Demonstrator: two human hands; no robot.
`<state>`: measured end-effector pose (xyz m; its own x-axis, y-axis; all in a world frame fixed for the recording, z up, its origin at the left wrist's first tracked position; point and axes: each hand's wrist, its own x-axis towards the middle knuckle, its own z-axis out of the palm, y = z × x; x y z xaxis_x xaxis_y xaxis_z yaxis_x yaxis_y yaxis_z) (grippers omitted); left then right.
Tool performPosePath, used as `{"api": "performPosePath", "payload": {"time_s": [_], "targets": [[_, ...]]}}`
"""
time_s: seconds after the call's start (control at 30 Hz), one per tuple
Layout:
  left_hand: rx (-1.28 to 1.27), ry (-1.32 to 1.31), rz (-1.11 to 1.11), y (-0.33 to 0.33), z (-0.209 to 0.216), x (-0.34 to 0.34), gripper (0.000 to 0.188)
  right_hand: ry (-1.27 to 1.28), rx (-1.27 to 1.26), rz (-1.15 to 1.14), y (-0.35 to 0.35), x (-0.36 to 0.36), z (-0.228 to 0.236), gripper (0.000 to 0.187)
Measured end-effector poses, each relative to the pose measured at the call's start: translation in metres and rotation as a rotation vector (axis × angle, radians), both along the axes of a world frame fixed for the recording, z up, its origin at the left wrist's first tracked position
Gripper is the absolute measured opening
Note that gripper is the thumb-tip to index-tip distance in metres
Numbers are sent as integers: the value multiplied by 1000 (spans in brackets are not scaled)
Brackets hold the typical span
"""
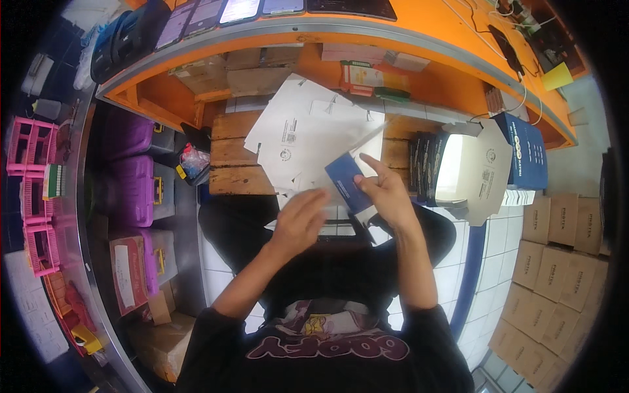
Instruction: The person folds and assembles multiple cardboard food boxes by hand at a wooden workstation, then stacks them in a pile.
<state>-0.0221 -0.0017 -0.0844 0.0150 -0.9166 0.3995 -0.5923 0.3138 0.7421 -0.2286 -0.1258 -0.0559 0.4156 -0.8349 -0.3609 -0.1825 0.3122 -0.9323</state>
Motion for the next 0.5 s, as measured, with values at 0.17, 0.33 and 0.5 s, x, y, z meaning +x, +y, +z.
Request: {"api": "performPosePath", "payload": {"time_s": [0.17, 0.33, 0.5], "targets": [[-154, -171, -154, 15, -10, -31, 64, -282, 359, -133, 13, 0, -1, 16], [-331, -136, -116, 6, -9, -27, 60, -549, 421, -408, 35, 14, 25, 3], [-418, -223, -159, -5, 6, -7, 53, -715, 381, -425, 43, 20, 37, 6]]}}
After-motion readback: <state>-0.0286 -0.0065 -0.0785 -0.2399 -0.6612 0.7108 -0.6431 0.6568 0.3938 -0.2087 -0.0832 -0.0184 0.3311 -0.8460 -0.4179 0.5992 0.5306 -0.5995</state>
